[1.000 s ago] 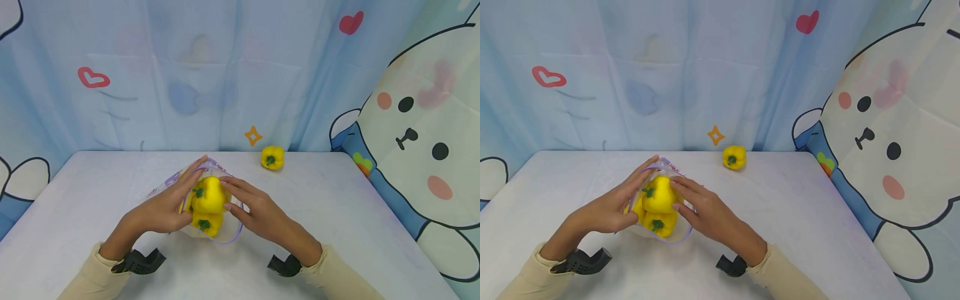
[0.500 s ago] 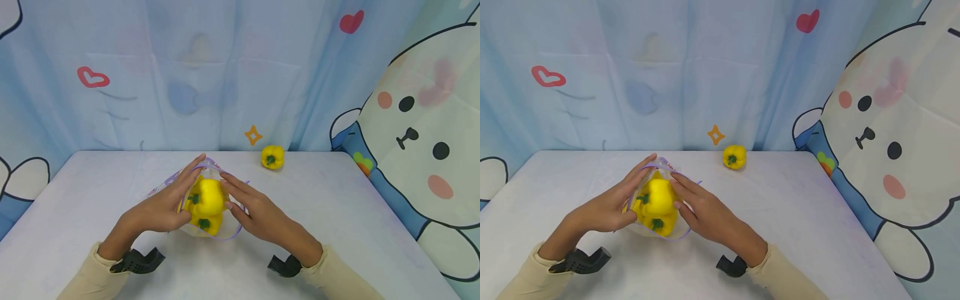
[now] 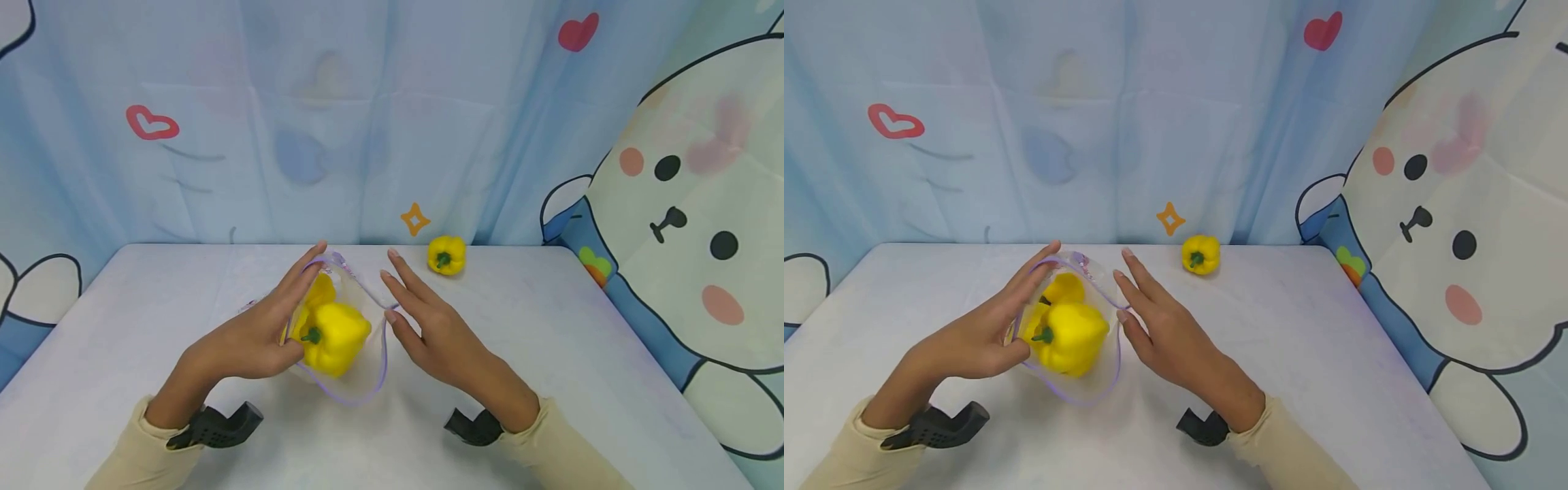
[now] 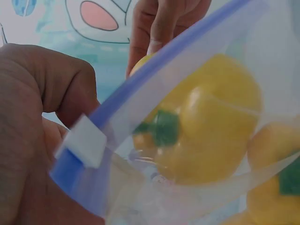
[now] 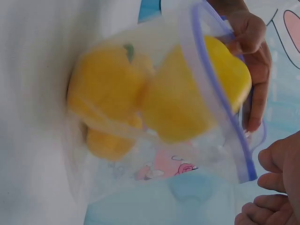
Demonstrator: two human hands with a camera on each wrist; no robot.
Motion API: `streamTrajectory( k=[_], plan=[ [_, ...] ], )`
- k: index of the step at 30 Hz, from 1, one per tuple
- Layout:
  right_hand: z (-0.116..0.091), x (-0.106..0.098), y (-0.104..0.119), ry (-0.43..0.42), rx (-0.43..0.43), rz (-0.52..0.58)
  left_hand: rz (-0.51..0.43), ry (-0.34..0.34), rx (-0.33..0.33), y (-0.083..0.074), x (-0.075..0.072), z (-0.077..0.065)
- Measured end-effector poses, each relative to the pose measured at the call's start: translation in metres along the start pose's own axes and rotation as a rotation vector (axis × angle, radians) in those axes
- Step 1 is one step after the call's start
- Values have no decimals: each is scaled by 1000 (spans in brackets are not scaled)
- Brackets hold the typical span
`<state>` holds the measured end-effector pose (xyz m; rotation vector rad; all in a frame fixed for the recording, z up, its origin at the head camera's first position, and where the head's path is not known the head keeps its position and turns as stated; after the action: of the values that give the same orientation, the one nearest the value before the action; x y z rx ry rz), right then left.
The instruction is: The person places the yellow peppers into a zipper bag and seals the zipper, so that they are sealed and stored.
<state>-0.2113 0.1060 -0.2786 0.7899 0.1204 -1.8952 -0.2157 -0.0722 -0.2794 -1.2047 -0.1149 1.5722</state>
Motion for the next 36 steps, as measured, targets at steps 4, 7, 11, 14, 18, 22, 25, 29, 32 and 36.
streamTrajectory(
  k=[4, 7, 11, 14, 18, 22, 25, 29, 32, 36],
  plan=[
    [0, -1, -4, 9, 30, 11, 7, 4, -1, 1, 3, 1],
    [-1, 0, -6, 36, 50, 18, 12, 4, 13, 1, 4, 1],
    [-1, 0, -12, 44, 91, 30, 25, 16, 46, 0, 6, 1],
    [-1, -1, -20, 32, 130, 55, 32, 25, 64, 0, 7, 0],
    [-2, -2, -35, 14, 195, 85, 34, 30, 71, 1, 7, 0],
    [-4, -3, -54, -15, 269, 114, 35, 33, 76, 2, 7, 0],
    [-8, -3, -73, -41, 312, 122, 33, 34, 81, 3, 7, -1],
    [-16, -3, -103, -69, 397, 141, 33, 35, 76, 4, 7, -1],
    [-22, -4, -124, -93, 471, 166, 29, 39, 60, 5, 7, -1],
    [-29, -8, -145, -119, 525, 143, 18, 47, 39, 5, 8, -1]
  ],
)
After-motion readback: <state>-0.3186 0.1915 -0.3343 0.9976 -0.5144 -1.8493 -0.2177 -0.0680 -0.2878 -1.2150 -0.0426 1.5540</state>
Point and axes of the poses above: each hand's wrist, its own z-axis towards the middle knuckle, its own x-axis out of the palm, y = z × x, the point moved 8 cm from there along z, towards the middle knuckle, and after that the axes turned 14 degrees about -y, right-handed, at the moved point
